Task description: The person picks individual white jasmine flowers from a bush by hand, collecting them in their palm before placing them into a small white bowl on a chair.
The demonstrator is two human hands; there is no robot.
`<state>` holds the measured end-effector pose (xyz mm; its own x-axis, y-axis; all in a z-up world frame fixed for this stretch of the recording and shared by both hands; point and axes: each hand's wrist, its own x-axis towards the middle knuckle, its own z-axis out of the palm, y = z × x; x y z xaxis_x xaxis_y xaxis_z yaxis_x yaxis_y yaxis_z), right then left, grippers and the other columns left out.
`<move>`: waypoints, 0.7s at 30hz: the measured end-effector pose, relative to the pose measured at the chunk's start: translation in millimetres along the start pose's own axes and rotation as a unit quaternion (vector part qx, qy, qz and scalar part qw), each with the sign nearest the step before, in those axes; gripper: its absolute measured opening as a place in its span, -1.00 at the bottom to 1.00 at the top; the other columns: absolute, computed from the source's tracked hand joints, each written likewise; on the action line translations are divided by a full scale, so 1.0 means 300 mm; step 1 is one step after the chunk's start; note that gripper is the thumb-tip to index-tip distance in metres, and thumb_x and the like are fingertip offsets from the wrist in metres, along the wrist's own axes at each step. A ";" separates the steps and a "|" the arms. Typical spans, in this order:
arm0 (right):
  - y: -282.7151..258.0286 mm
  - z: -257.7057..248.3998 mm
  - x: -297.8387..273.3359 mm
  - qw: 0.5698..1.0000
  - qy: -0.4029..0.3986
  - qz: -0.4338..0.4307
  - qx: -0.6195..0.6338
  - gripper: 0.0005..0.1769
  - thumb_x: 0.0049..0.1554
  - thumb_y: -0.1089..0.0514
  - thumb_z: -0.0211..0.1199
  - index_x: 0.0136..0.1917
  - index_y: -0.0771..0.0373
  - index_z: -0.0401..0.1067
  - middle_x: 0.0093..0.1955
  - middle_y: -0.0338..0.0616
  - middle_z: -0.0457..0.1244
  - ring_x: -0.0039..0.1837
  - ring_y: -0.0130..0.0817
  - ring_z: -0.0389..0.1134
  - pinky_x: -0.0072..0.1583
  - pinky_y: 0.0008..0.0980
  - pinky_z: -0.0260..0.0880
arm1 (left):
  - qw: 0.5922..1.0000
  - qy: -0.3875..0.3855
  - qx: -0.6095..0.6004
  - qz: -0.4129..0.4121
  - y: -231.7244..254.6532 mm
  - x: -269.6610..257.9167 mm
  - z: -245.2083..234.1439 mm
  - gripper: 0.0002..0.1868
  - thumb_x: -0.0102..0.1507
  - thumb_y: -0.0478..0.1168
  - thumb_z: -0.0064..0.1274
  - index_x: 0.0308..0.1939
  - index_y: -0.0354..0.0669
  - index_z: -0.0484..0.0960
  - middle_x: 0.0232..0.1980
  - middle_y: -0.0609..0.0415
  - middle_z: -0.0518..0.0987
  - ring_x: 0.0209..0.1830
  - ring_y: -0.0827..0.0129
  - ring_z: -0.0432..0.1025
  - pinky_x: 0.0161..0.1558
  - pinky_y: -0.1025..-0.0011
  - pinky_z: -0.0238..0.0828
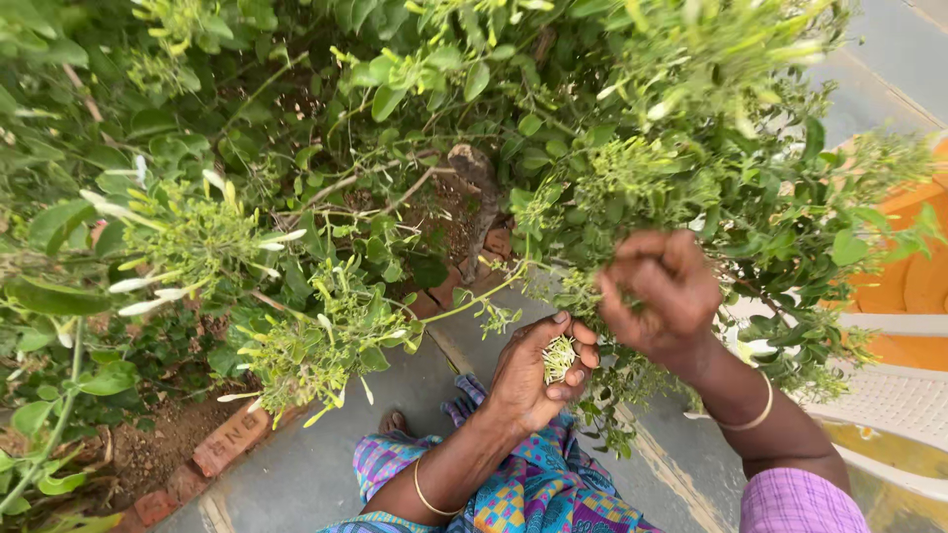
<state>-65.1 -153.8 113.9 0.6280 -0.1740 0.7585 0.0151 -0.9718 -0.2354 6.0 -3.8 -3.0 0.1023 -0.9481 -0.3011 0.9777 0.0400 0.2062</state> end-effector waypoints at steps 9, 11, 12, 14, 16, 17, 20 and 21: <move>-0.028 -0.199 0.068 0.996 -0.075 0.013 0.049 -0.86 0.11 0.19 0.45 -0.07 0.21 0.55 -0.06 -0.13 0.39 -0.13 -0.31 0.41 -0.12 -0.38 0.42 | 0.999 -0.032 -0.015 -0.035 -0.033 0.020 0.066 -0.65 0.44 0.00 -0.06 -0.12 -0.24 0.55 -0.32 -0.03 0.58 -0.53 0.49 0.40 -0.66 0.67 0.17; -0.022 -0.243 0.122 0.998 -0.018 0.058 0.012 -0.87 0.23 0.20 0.45 0.04 0.21 0.55 -0.01 -0.13 0.40 -0.05 -0.34 0.41 -0.03 -0.39 0.41 | 0.999 -0.038 -0.007 -0.032 -0.051 0.006 0.093 -0.65 0.46 0.00 -0.07 -0.12 -0.24 0.55 -0.32 -0.01 0.58 -0.52 0.49 0.40 -0.66 0.66 0.17; -0.022 -0.251 0.153 0.998 -0.010 0.063 0.000 -0.85 0.25 0.19 0.45 0.07 0.23 0.56 0.00 -0.11 0.40 -0.02 -0.33 0.40 0.00 -0.39 0.40 | 0.998 -0.046 -0.002 -0.031 -0.057 0.001 0.105 -0.64 0.47 0.01 -0.08 -0.11 -0.24 0.55 -0.31 0.00 0.58 -0.51 0.48 0.40 -0.65 0.66 0.18; -0.006 -0.251 0.219 0.999 -0.006 0.050 -0.012 -0.76 0.26 0.18 0.47 0.16 0.28 0.56 0.01 -0.12 0.39 0.02 -0.31 0.35 0.05 -0.33 0.36 | 0.998 -0.053 -0.003 -0.029 -0.068 -0.002 0.122 -0.64 0.48 0.01 -0.09 -0.11 -0.25 0.55 -0.31 0.00 0.58 -0.51 0.49 0.40 -0.65 0.66 0.18; 0.019 -0.234 0.271 0.999 -0.008 0.028 -0.013 -0.69 0.24 0.19 0.48 0.22 0.31 0.57 0.01 -0.14 0.39 0.03 -0.29 0.31 0.07 -0.28 0.32 | 0.998 -0.063 -0.005 -0.030 -0.084 -0.009 0.129 -0.63 0.48 0.00 -0.10 -0.11 -0.25 0.56 -0.30 -0.01 0.58 -0.51 0.49 0.40 -0.64 0.66 0.18; 0.029 -0.215 0.290 1.000 -0.018 0.016 0.004 -0.70 0.23 0.15 0.50 0.21 0.26 0.59 -0.02 -0.15 0.38 0.01 -0.31 0.31 0.05 -0.28 0.29 | 0.998 -0.050 0.003 -0.026 -0.087 -0.011 0.130 -0.64 0.48 0.00 -0.10 -0.12 -0.25 0.56 -0.31 -0.01 0.58 -0.51 0.49 0.40 -0.65 0.66 0.17; 0.056 -0.156 0.306 0.999 -0.033 0.017 0.000 -0.76 0.20 0.14 0.54 0.12 0.19 0.65 -0.15 -0.15 0.32 -0.08 -0.31 0.25 -0.02 -0.25 0.20 | 0.999 -0.045 0.000 -0.020 -0.088 -0.019 0.116 -0.64 0.47 0.00 -0.10 -0.12 -0.25 0.57 -0.31 0.00 0.58 -0.51 0.49 0.40 -0.65 0.66 0.17; 0.065 -0.140 0.306 0.999 -0.035 0.027 -0.026 -0.82 0.17 0.15 0.56 0.04 0.19 0.68 -0.25 -0.14 0.27 -0.16 -0.29 0.19 -0.07 -0.20 0.14 | 0.998 -0.058 -0.008 -0.017 -0.085 -0.015 0.112 -0.63 0.48 0.01 -0.10 -0.11 -0.26 0.56 -0.30 0.00 0.59 -0.50 0.49 0.40 -0.64 0.65 0.18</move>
<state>-39.8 -195.5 204.4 0.6792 -0.2164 0.7013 -0.0595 -0.9686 -0.2413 -25.7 -11.2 24.4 0.0472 -0.9792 -0.1974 0.9832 0.0106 0.1825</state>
